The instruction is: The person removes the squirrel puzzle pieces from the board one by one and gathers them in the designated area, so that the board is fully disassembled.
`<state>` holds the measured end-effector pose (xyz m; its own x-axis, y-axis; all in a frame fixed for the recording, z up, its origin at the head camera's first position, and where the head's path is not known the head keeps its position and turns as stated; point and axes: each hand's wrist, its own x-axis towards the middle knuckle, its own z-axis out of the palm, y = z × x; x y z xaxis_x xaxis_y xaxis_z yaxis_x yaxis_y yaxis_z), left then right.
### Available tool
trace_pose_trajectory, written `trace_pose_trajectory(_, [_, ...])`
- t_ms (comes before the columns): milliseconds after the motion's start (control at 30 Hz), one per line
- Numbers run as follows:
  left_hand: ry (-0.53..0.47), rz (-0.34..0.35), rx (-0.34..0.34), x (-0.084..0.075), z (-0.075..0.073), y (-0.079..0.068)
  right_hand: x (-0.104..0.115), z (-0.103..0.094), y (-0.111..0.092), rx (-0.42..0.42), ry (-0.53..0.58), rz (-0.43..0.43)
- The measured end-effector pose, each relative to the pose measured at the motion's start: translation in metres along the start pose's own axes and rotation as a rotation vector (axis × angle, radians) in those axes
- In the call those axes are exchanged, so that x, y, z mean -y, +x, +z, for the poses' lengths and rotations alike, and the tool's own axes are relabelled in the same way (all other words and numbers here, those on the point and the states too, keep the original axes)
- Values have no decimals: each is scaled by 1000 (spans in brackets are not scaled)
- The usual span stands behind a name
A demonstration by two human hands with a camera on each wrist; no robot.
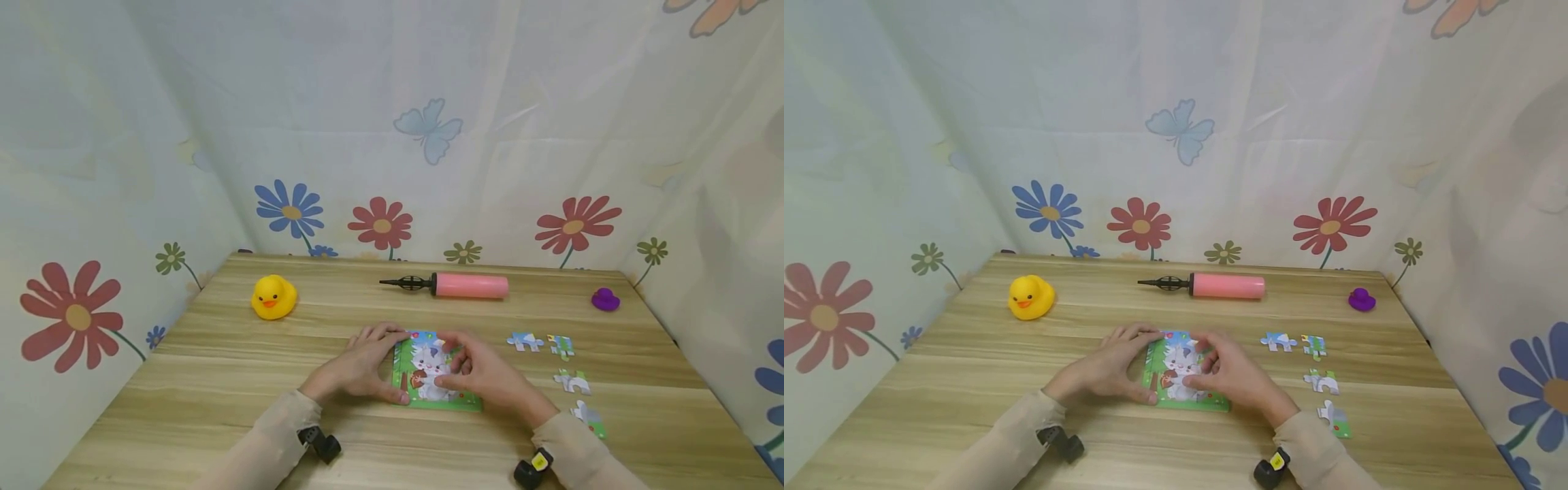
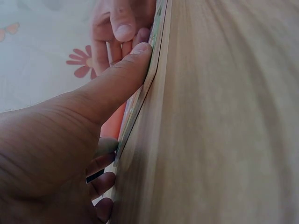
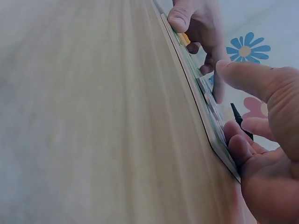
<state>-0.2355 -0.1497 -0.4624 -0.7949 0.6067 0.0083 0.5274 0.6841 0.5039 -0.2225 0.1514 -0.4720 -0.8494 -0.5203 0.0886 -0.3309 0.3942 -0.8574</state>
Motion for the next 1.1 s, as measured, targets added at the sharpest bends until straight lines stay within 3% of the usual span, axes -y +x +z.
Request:
trace_pose_trajectory(467, [-4, 0, -8, 1, 2, 1, 5, 1, 3, 33, -248, -10])
trace_pose_trajectory(1100, [-1, 15, -5, -1, 0, 0, 8, 1, 7, 34, -168, 36])
